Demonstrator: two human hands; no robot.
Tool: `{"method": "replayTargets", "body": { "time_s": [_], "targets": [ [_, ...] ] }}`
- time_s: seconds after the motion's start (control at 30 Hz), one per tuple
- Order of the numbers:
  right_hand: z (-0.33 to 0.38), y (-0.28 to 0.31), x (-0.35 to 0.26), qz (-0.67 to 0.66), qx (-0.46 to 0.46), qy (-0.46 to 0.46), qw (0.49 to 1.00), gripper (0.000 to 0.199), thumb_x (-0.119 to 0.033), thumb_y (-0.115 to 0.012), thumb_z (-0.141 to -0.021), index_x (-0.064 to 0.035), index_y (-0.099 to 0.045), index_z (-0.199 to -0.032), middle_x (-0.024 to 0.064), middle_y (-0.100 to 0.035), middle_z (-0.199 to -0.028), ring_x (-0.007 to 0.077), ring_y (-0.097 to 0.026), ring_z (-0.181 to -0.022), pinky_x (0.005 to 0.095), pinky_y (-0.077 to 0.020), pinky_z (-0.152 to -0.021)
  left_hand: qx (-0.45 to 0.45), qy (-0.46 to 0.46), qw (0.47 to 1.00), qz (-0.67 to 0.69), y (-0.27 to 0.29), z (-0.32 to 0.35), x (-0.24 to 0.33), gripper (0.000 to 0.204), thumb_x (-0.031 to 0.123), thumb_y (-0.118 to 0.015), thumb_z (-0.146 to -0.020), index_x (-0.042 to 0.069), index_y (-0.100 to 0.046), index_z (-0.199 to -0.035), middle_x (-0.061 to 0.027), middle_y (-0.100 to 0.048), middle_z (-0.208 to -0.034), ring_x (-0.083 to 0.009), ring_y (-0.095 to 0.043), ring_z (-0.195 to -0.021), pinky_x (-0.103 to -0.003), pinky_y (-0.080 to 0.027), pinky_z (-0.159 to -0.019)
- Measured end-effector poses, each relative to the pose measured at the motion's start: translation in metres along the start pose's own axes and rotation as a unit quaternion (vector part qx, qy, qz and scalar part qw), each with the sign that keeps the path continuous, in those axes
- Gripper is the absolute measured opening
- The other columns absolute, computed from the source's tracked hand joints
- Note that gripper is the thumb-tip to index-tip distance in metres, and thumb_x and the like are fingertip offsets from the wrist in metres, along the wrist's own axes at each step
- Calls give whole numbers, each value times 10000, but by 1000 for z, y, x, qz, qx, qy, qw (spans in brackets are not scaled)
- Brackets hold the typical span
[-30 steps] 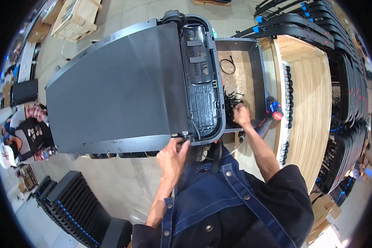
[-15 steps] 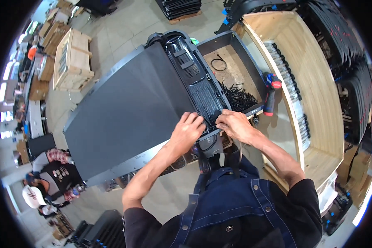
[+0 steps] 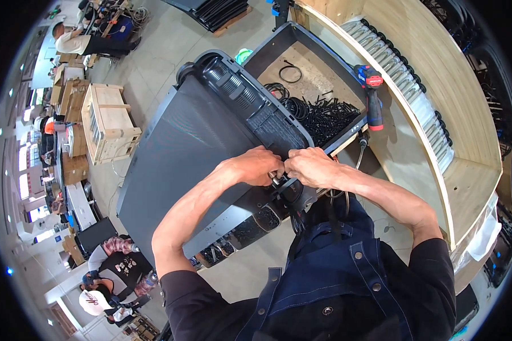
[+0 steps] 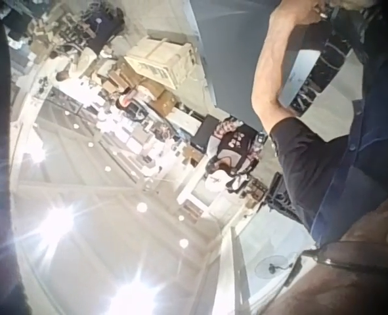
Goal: Assembling components of a treadmill motor cover and base using power tools on a factory assembly line.
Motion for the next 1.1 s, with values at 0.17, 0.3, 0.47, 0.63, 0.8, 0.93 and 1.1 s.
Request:
{"method": "replayTargets", "body": {
  "time_s": [0.17,0.3,0.47,0.63,0.8,0.93,1.1],
  "targets": [
    [-4,-5,-1,10,1,10,1000,82,-101,-680,-889,-32,-702,-929,139,-643,-933,383,-671,-865,511,-526,-732,-28,7,998,56,5,-3,-3,313,189,-812,-775,93,-729,-1061,-79,-713,-1038,-313,-630,-1098,-439,-428,-994],
    [-3,-4,-1,19,-7,-23,1000,139,-27,-697,-800,-27,-730,-935,181,-681,-1002,421,-691,-902,516,-557,-762,-41,28,996,78,6,-2,-5,291,246,-820,-796,104,-762,-1043,-92,-740,-1006,-324,-658,-1054,-443,-430,-979],
    [-3,-2,-2,25,-12,6,1000,204,-31,-707,-785,-28,-730,-987,191,-658,-1031,417,-698,-888,513,-567,-750,-49,29,996,76,6,-9,-6,335,307,-786,-825,129,-777,-1109,-101,-766,-1018,-319,-689,-1049,-428,-442,-993],
    [11,-5,-9,76,-12,1,997,342,-14,-696,-762,-25,-715,-1103,195,-620,-1032,422,-701,-876,506,-585,-751,-30,23,997,65,15,-13,0,266,313,-761,-854,106,-764,-1021,-124,-752,-990,-331,-670,-1052,-448,-439,-966],
    [50,45,36,-63,191,14,979,281,-78,-674,-908,-72,-694,-1188,131,-650,-994,327,-694,-869,443,-560,-738,-26,45,996,72,2,-4,-6,216,304,-706,-885,121,-757,-985,-112,-751,-903,-325,-686,-980,-458,-453,-923],
    [144,125,161,21,535,-210,818,354,-188,-745,-912,-42,-667,-1225,156,-685,-1062,305,-691,-908,410,-556,-815,-30,55,994,84,-4,-3,-6,208,297,-728,-885,114,-747,-981,-92,-749,-892,-297,-681,-997,-450,-448,-922],
    [130,152,278,-42,506,-286,813,503,-284,-829,-842,-10,-640,-1219,175,-741,-942,292,-731,-863,438,-561,-795,-33,36,996,78,-9,-21,-15,217,278,-734,-882,89,-746,-989,-123,-743,-975,-328,-665,-1041,-460,-445,-935]
  ]
}}
Point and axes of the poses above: each hand's wrist, its own z-axis away from the middle knuckle, its own y-axis out of the back of the hand, x = y × z, the point moved 10 cm from there along -z, towards the middle knuckle
